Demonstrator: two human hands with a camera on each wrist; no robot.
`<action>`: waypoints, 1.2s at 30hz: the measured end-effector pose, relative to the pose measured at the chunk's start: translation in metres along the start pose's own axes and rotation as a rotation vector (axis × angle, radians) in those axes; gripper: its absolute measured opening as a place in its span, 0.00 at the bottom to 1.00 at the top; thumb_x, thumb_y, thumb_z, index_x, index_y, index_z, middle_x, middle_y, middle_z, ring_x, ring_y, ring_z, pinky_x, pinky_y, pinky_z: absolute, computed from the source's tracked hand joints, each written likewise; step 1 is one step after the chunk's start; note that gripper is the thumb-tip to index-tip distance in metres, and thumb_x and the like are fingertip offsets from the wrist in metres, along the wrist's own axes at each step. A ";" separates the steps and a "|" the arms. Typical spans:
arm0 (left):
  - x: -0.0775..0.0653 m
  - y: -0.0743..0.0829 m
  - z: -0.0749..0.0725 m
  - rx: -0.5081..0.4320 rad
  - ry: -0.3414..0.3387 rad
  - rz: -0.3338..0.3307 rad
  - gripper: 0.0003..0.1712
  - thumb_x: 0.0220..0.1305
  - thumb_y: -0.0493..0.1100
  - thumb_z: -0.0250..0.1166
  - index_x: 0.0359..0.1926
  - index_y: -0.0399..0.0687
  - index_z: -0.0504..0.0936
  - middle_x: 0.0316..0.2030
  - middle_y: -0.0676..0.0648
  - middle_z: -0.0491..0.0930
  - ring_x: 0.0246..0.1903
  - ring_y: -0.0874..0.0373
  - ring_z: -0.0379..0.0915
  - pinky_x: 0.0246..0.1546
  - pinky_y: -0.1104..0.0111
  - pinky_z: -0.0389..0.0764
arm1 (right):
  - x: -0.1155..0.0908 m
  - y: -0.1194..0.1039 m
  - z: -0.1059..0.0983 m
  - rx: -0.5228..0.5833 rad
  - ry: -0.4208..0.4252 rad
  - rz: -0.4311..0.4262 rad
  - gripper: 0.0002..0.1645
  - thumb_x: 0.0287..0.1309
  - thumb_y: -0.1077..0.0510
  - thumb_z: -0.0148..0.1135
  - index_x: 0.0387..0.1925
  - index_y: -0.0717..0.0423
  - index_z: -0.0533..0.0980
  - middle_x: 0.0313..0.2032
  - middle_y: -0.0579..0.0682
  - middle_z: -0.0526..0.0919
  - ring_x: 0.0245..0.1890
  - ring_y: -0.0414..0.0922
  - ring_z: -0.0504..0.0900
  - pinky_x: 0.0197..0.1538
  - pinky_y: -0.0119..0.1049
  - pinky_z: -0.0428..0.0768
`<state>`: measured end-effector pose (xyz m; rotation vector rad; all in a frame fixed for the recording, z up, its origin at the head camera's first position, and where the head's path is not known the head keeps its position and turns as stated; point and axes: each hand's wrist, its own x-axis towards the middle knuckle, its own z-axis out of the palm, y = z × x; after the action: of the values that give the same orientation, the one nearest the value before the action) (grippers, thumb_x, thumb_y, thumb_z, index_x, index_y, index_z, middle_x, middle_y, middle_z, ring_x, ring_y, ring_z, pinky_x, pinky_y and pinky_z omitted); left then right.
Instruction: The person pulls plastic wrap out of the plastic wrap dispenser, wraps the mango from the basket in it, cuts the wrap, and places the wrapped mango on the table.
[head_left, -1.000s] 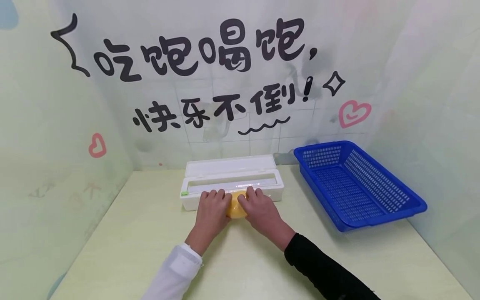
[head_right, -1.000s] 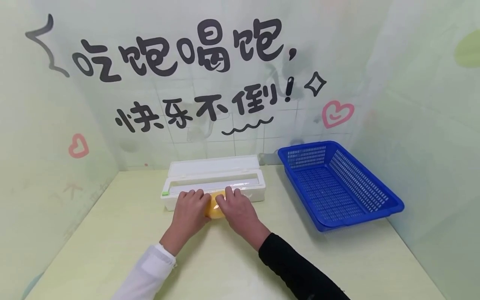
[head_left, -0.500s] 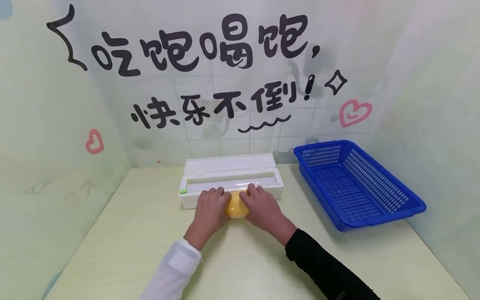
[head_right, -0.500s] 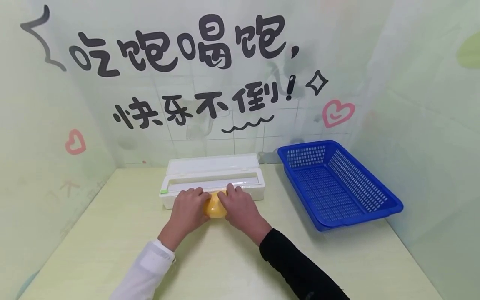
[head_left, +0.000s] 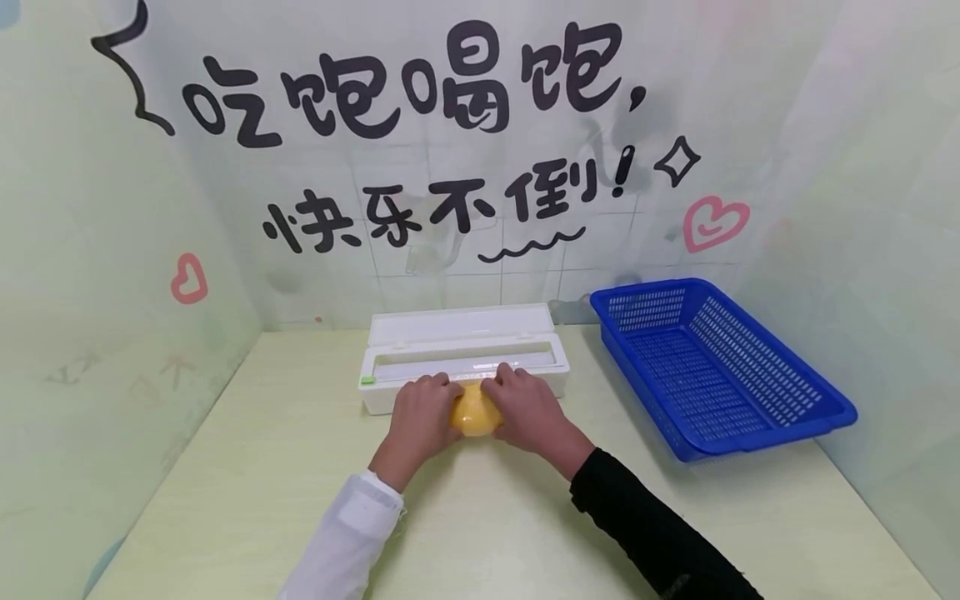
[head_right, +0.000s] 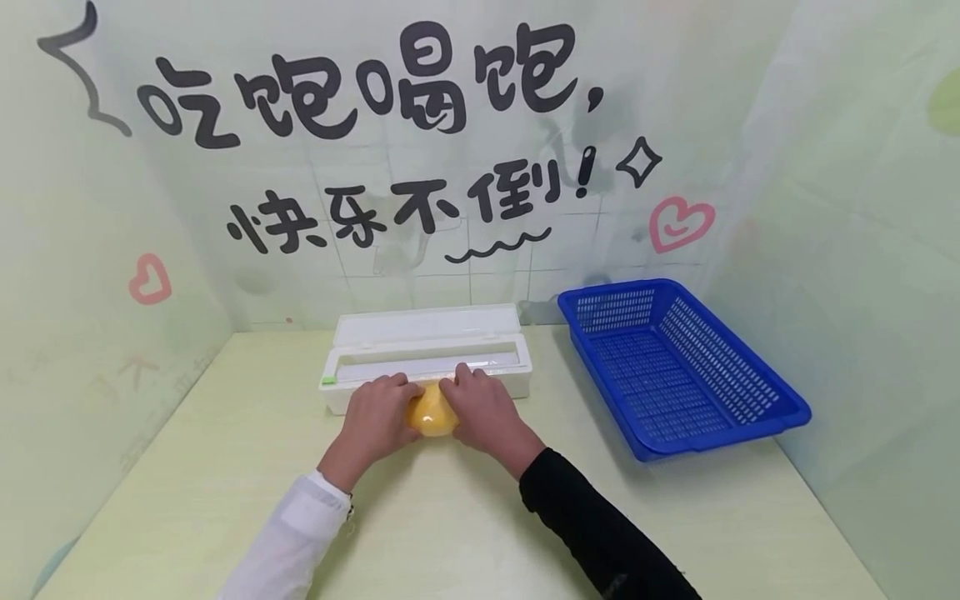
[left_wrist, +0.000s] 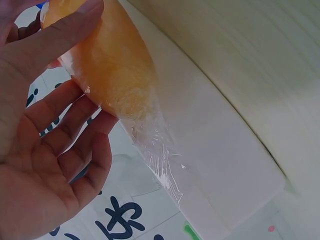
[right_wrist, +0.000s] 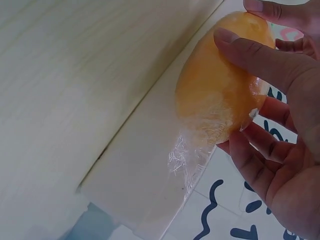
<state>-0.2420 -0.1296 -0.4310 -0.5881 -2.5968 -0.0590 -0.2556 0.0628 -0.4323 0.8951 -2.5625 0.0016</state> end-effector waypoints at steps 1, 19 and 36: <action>0.000 0.000 0.000 -0.006 -0.010 -0.002 0.28 0.33 0.53 0.85 0.38 0.49 0.87 0.26 0.50 0.77 0.25 0.53 0.73 0.24 0.62 0.71 | 0.000 0.000 0.000 0.008 -0.010 0.002 0.34 0.35 0.45 0.85 0.45 0.50 0.78 0.36 0.49 0.75 0.29 0.44 0.73 0.29 0.32 0.75; 0.002 -0.004 0.000 -0.069 -0.118 -0.007 0.23 0.36 0.54 0.82 0.35 0.51 0.86 0.26 0.52 0.76 0.25 0.53 0.73 0.29 0.58 0.72 | 0.011 0.008 -0.006 0.138 -0.148 0.019 0.35 0.31 0.45 0.87 0.45 0.50 0.82 0.35 0.48 0.77 0.29 0.44 0.75 0.34 0.36 0.75; -0.002 -0.001 0.010 -0.136 -0.179 -0.023 0.25 0.35 0.53 0.80 0.36 0.48 0.84 0.33 0.48 0.79 0.30 0.51 0.73 0.33 0.56 0.75 | 0.013 0.011 -0.005 0.188 -0.212 0.013 0.36 0.31 0.45 0.87 0.47 0.49 0.84 0.36 0.45 0.81 0.32 0.43 0.77 0.35 0.36 0.76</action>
<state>-0.2448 -0.1298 -0.4405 -0.6381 -2.7894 -0.2005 -0.2693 0.0642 -0.4214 0.9946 -2.8007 0.1618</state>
